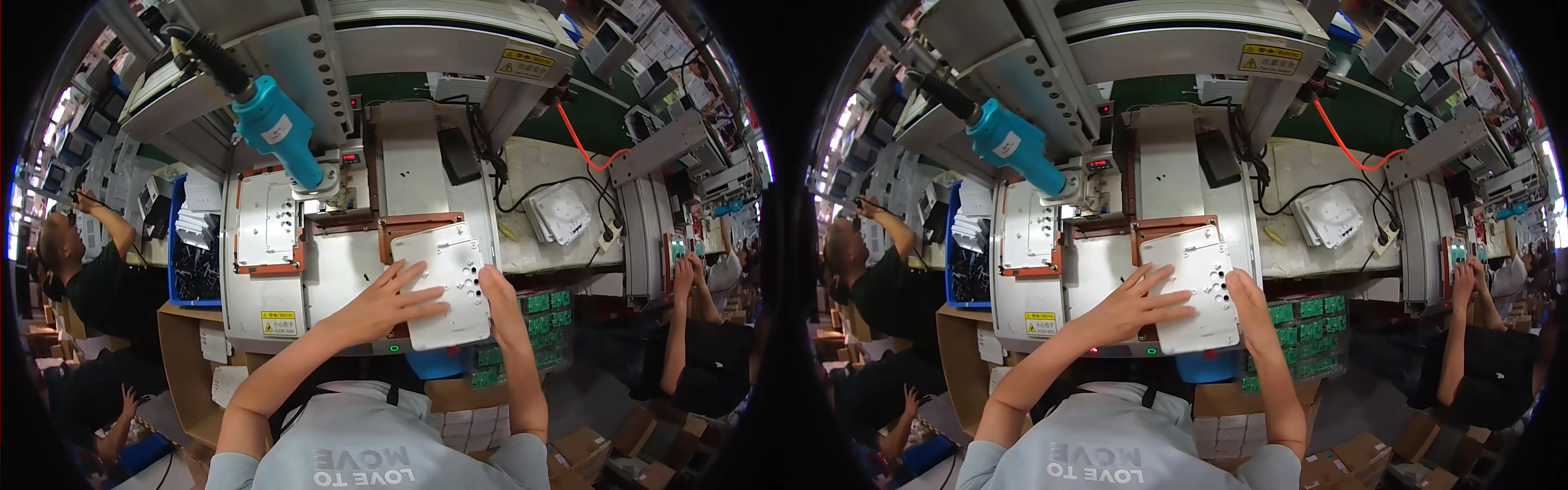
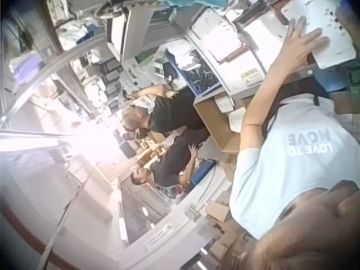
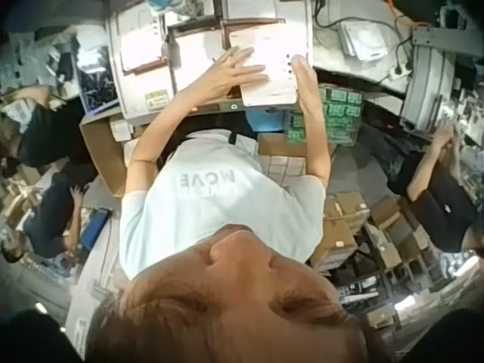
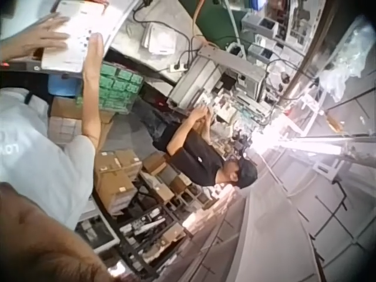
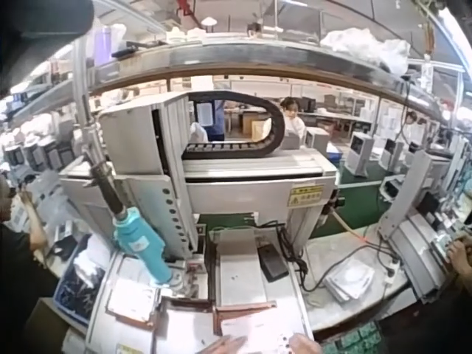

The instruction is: Assembling or processing small components by placing them onto a specialized machine template on a factory floor.

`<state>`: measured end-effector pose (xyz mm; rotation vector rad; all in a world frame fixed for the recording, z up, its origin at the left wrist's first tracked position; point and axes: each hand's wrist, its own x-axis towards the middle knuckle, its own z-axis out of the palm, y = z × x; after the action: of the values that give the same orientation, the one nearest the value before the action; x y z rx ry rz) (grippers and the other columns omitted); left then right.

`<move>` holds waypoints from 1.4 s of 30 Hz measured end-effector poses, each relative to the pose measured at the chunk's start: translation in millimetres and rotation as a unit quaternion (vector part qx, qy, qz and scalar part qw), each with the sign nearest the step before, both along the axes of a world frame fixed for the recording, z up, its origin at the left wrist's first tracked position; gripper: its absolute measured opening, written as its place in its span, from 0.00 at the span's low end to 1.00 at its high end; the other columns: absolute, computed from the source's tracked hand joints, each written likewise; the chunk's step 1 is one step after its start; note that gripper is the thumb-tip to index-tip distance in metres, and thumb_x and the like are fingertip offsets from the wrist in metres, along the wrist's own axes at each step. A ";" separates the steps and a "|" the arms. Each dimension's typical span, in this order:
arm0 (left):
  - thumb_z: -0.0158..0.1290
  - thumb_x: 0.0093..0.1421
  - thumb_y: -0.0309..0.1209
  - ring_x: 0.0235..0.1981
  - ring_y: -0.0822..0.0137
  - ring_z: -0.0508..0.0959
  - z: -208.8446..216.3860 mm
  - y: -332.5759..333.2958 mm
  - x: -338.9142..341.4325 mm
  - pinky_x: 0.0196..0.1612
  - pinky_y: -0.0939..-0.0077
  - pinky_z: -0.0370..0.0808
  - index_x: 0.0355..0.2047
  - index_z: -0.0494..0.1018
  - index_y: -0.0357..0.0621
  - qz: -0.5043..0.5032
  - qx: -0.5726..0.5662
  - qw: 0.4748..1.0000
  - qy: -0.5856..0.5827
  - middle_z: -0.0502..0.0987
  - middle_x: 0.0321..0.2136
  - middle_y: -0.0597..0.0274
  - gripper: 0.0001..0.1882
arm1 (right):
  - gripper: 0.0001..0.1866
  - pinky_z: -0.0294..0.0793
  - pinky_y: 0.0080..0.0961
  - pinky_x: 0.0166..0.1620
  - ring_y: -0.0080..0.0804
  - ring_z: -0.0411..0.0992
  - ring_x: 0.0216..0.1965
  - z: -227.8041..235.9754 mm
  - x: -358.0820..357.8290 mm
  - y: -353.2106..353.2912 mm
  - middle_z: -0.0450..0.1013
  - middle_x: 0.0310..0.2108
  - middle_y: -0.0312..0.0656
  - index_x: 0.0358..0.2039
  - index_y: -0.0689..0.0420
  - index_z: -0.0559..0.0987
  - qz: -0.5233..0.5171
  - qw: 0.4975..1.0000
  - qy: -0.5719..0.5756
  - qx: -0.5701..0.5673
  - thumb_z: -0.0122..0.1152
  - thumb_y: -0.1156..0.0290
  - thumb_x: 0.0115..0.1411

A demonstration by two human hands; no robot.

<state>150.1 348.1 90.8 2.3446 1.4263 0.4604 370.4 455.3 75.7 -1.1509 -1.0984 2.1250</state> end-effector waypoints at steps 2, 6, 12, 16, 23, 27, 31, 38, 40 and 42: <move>0.48 0.50 0.15 0.62 0.49 0.60 -19.7 5.4 0.2 0.64 0.48 0.56 0.60 0.63 0.62 0.026 0.011 0.999 -0.027 0.64 0.60 0.68 0.37 | 0.15 0.67 0.16 0.42 0.16 0.68 0.40 -0.6 -11.6 2.6 0.73 0.40 0.35 0.47 0.61 0.71 0.004 0.996 -0.030 0.083 0.45 0.63 0.69; 0.50 0.54 0.19 0.60 0.49 0.63 -35.4 6.9 7.5 0.63 0.49 0.58 0.60 0.63 0.58 0.101 0.016 0.992 -0.067 0.65 0.58 0.66 0.33 | 0.17 0.68 0.22 0.43 0.24 0.70 0.40 -18.5 -28.6 -9.7 0.73 0.41 0.42 0.51 0.63 0.67 -0.056 0.981 -0.096 0.161 0.41 0.64 0.69; 0.54 0.57 0.35 0.57 0.48 0.66 -31.4 1.2 25.6 0.61 0.47 0.58 0.60 0.63 0.55 0.232 0.009 0.971 -0.056 0.69 0.52 0.58 0.29 | 0.15 0.66 0.35 0.41 0.43 0.67 0.35 -24.1 -36.2 -10.6 0.71 0.34 0.48 0.47 0.63 0.73 0.015 0.736 -0.390 0.554 0.51 0.68 0.63; 0.54 0.56 0.45 0.54 0.42 0.67 -41.7 -0.7 48.0 0.62 0.46 0.56 0.60 0.63 0.49 0.232 0.062 0.963 0.122 0.66 0.52 0.50 0.33 | 0.13 0.66 0.35 0.39 0.41 0.67 0.35 -26.3 -37.4 -16.1 0.71 0.35 0.43 0.44 0.62 0.76 0.053 0.630 -0.448 0.632 0.55 0.70 0.60; 0.54 0.56 0.46 0.53 0.37 0.66 -36.5 1.3 49.4 0.62 0.45 0.54 0.60 0.61 0.40 0.199 0.041 0.962 0.185 0.64 0.51 0.41 0.35 | 0.13 0.66 0.31 0.50 0.38 0.70 0.45 -20.7 -37.5 77.5 0.72 0.45 0.43 0.45 0.58 0.77 0.069 0.742 -0.292 0.600 0.54 0.70 0.61; 0.54 0.56 0.45 0.53 0.37 0.66 -39.5 2.0 49.1 0.62 0.45 0.55 0.60 0.61 0.40 0.186 0.047 0.965 0.179 0.64 0.51 0.40 0.35 | 0.12 0.67 0.30 0.52 0.36 0.70 0.45 -67.2 -53.0 98.5 0.72 0.43 0.44 0.43 0.58 0.78 0.085 0.886 -0.110 0.443 0.54 0.69 0.62; 0.55 0.55 0.45 0.53 0.37 0.65 -40.0 1.7 46.7 0.62 0.45 0.56 0.59 0.62 0.40 0.197 0.059 0.967 0.151 0.63 0.52 0.40 0.35 | 0.10 0.67 0.19 0.47 0.23 0.69 0.45 -67.5 -60.9 92.8 0.71 0.46 0.37 0.43 0.58 0.77 0.052 0.933 -0.040 0.353 0.54 0.71 0.62; 0.55 0.57 0.38 0.59 0.42 0.62 -30.1 -16.4 19.4 0.63 0.46 0.54 0.60 0.63 0.49 0.172 0.024 0.985 0.018 0.63 0.56 0.45 0.30 | 0.21 0.68 0.19 0.46 0.22 0.69 0.39 -53.1 -48.9 46.4 0.71 0.45 0.39 0.58 0.59 0.65 -0.071 0.939 -0.089 0.324 0.47 0.69 0.66; 0.54 0.59 0.35 0.61 0.46 0.60 -23.7 -32.9 -1.6 0.64 0.47 0.54 0.60 0.62 0.49 0.145 0.006 0.989 -0.037 0.63 0.58 0.47 0.28 | 0.19 0.67 0.21 0.48 0.23 0.68 0.41 -58.0 -21.2 25.2 0.69 0.48 0.39 0.56 0.61 0.67 -0.110 0.937 -0.119 0.310 0.46 0.70 0.66; 0.52 0.60 0.30 0.62 0.50 0.60 -15.8 -68.6 -20.0 0.65 0.51 0.53 0.60 0.62 0.49 0.184 -0.056 0.978 -0.081 0.63 0.59 0.49 0.27 | 0.17 0.67 0.21 0.49 0.23 0.67 0.44 -53.1 7.0 -8.7 0.68 0.49 0.39 0.53 0.62 0.69 -0.074 0.939 -0.155 0.298 0.46 0.70 0.67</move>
<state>130.1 279.5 75.0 1.9097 1.7596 0.6344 377.4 446.7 22.6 -1.2280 -1.5946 1.3674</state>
